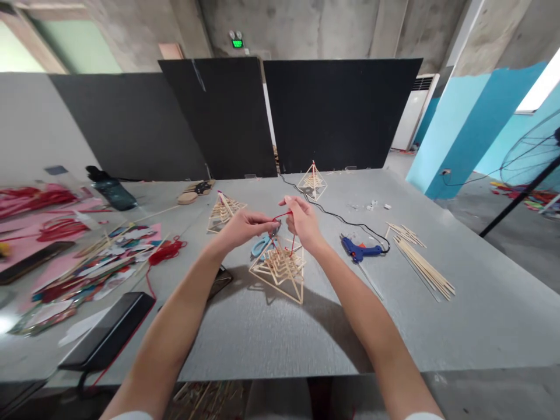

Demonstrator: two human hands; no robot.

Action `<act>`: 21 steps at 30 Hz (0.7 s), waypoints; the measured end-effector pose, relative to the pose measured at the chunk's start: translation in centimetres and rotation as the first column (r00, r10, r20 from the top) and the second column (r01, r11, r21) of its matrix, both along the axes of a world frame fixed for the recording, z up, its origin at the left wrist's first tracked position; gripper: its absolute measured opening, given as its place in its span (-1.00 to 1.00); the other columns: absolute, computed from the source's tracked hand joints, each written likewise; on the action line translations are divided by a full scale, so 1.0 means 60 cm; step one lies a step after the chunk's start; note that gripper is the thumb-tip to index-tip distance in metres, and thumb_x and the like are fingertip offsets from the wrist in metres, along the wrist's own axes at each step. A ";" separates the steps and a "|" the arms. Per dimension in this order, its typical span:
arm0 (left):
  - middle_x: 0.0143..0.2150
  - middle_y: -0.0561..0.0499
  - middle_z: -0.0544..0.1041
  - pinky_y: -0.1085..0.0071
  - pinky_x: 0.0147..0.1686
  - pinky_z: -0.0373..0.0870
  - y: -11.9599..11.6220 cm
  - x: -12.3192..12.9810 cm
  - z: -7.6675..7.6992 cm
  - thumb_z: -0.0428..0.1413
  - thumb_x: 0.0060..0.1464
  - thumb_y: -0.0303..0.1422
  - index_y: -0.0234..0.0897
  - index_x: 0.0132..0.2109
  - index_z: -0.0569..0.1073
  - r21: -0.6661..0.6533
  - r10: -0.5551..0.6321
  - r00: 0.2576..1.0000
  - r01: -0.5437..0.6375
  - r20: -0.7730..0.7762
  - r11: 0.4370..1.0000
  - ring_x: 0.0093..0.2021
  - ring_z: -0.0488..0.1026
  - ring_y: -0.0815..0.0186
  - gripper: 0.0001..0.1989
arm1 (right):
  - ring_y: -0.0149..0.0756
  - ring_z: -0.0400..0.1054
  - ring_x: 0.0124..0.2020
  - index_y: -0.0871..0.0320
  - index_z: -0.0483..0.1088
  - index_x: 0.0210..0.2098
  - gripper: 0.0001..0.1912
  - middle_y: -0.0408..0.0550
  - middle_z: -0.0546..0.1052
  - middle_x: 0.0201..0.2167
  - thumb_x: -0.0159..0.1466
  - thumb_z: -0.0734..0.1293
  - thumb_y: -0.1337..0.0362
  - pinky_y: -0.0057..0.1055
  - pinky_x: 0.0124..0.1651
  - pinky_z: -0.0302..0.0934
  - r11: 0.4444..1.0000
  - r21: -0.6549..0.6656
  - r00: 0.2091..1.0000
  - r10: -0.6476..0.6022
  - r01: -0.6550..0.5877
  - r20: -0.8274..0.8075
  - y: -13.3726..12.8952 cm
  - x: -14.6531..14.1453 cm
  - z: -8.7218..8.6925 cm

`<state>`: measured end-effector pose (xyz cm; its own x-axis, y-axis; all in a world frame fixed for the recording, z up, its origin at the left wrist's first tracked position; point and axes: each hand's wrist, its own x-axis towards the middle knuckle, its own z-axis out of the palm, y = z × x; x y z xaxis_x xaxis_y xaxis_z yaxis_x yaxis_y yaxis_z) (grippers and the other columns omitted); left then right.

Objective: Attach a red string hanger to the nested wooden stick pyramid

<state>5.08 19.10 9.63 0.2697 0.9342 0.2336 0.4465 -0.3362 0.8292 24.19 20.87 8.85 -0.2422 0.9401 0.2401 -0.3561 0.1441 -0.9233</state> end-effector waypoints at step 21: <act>-0.49 0.09 0.41 0.41 -0.43 0.07 -0.004 0.001 0.002 0.34 0.12 -0.07 -0.24 -0.38 0.71 0.039 -0.119 0.991 0.117 0.060 0.992 -0.44 0.16 0.41 -0.67 | -0.53 -0.36 -0.69 0.04 0.33 -0.32 -0.60 -0.44 -0.10 -0.68 0.41 0.35 -0.13 -0.46 -0.64 -0.35 1.000 0.027 0.987 0.010 -0.005 -0.158 0.021 -0.042 0.037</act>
